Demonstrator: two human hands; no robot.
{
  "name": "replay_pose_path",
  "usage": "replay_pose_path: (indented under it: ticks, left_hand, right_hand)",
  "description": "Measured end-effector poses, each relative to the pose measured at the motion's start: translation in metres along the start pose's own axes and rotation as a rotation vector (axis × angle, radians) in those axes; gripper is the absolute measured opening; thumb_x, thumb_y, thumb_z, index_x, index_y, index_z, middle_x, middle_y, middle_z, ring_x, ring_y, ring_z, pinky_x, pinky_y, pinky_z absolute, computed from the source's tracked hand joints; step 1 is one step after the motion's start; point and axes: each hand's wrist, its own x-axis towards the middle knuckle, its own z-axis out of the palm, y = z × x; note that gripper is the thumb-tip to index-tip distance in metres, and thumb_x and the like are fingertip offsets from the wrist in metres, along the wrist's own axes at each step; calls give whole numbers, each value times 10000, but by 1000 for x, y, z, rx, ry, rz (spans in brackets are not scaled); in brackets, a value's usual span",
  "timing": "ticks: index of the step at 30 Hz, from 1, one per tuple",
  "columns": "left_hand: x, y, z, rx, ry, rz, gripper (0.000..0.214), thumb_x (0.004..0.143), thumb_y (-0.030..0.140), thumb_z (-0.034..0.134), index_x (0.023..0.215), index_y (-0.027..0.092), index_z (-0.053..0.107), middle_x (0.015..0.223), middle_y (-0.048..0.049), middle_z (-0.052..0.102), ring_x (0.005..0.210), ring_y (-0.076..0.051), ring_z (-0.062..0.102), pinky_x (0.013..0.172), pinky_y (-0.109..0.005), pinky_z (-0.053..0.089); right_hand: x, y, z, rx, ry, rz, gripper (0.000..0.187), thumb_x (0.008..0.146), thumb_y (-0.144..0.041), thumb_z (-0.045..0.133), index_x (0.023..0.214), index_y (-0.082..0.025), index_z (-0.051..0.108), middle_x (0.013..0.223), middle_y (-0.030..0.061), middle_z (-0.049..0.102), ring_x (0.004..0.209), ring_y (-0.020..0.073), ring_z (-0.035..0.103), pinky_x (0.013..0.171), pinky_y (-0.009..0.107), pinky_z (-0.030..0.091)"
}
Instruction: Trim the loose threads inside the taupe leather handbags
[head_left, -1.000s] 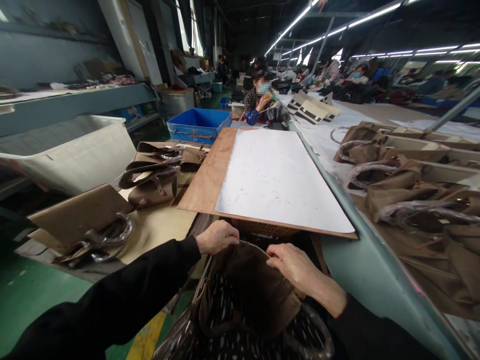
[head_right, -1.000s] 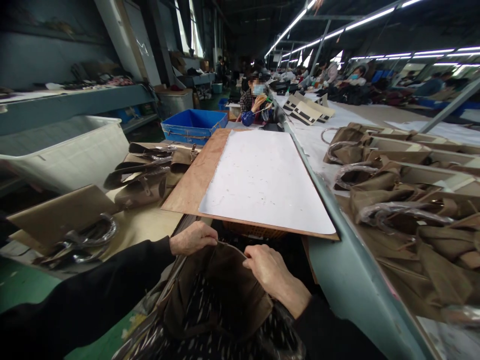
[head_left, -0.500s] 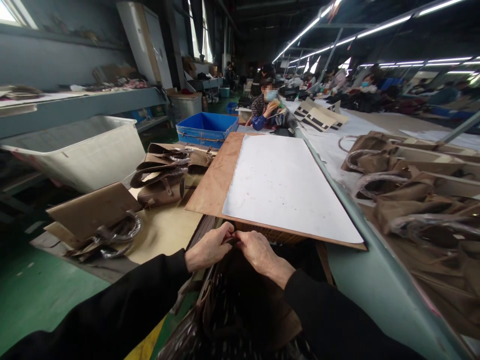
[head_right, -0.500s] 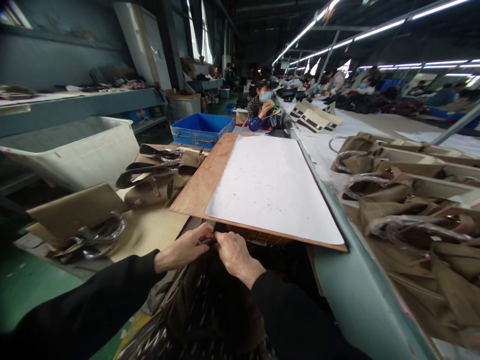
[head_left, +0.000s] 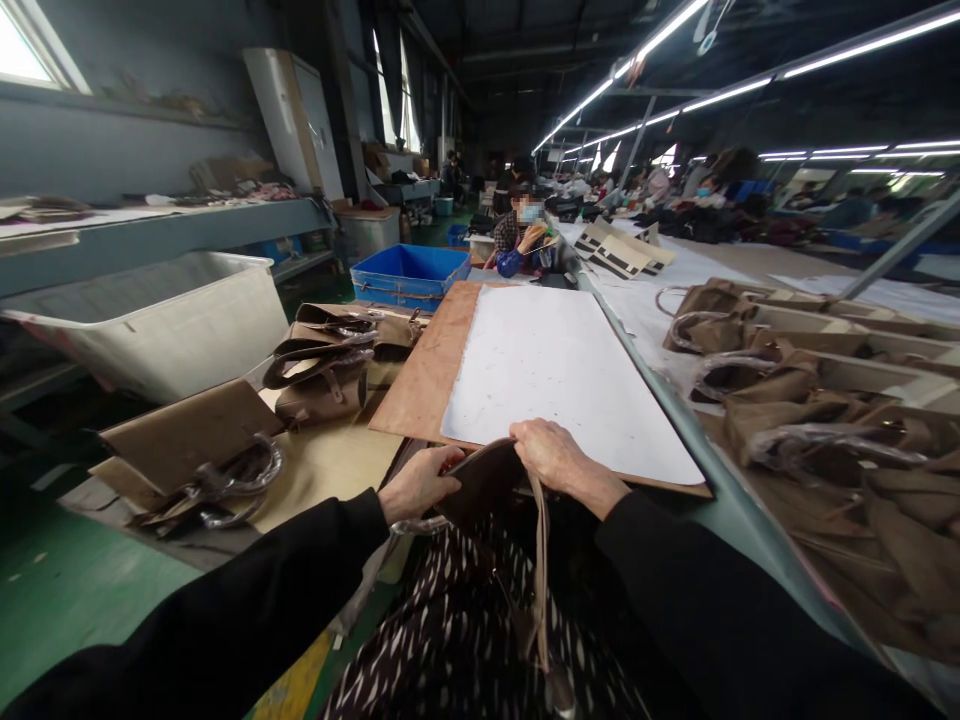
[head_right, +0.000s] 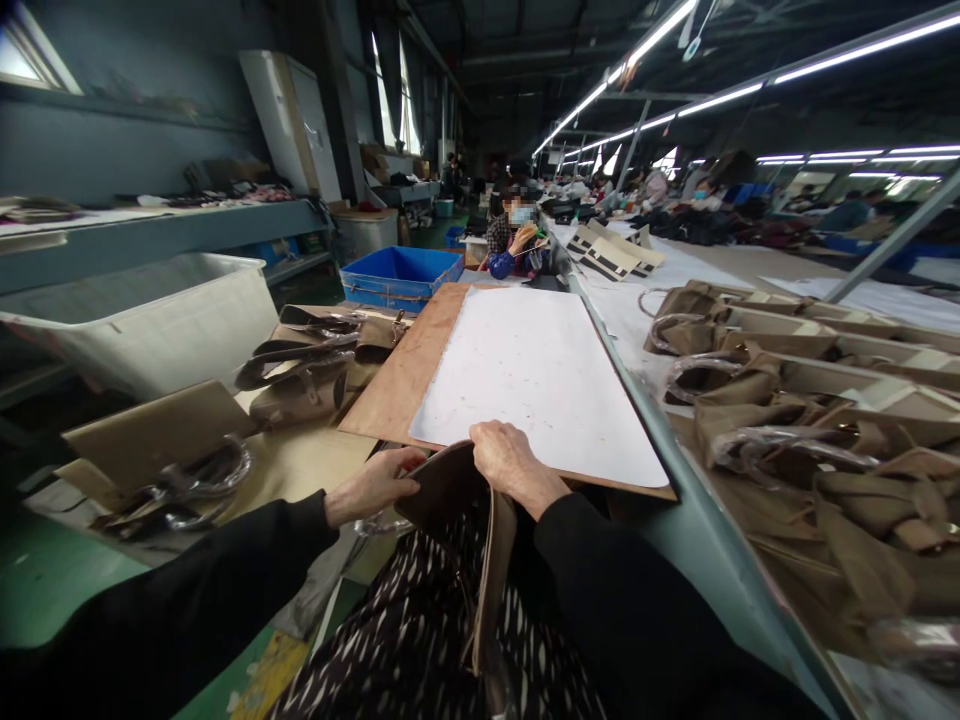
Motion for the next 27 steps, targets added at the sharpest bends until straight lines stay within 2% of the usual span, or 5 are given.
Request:
replay_pose_path:
  ticks: [5,11,16,20,27]
  left_hand:
    - [27,22,-11,48,159,73,241,740,266,454,863,128,610,699,5,580,657,-138,510,577,-230,370]
    - [42,75,-70,197,173,256,183,717,245,486,786,133,614,652,27,540,667,-124,486,603,-217,344]
    - [51,59,-67,222,-46,243,186,697,228,507,797,128,627,634,31,541,641,-116,475,597,-208,350]
    - [52,49,-45,235,-12,229,188,710,211,485,798,122,625,664,15,570,680,-128,498,638,-216,369]
    - [52,120,-94,353,241,416,216,723,237,479,816,122,636,662,26,543,672,-116,483,673,-232,372]
  right_hand:
    - [2,21,-31,54,29,115,240,702,-141,423,766,-157,653,745,73,666,725,166,594,594,231,353]
    - [-22,17,-66,329,127,192,206,696,-184,418,681,-140,619,500,24,595,482,112,541,495,208,317]
    - [-36,7,-35,357,155,288,182,678,-198,426,600,-153,585,424,5,541,413,95,494,446,207,277]
    - [-31,16,-12,499,89,406,164,670,-203,431,611,-154,575,396,-11,523,381,94,496,424,194,300]
    - [-40,9,-69,662,334,341,171,708,-234,450,776,-145,579,482,10,590,387,102,527,415,189,343]
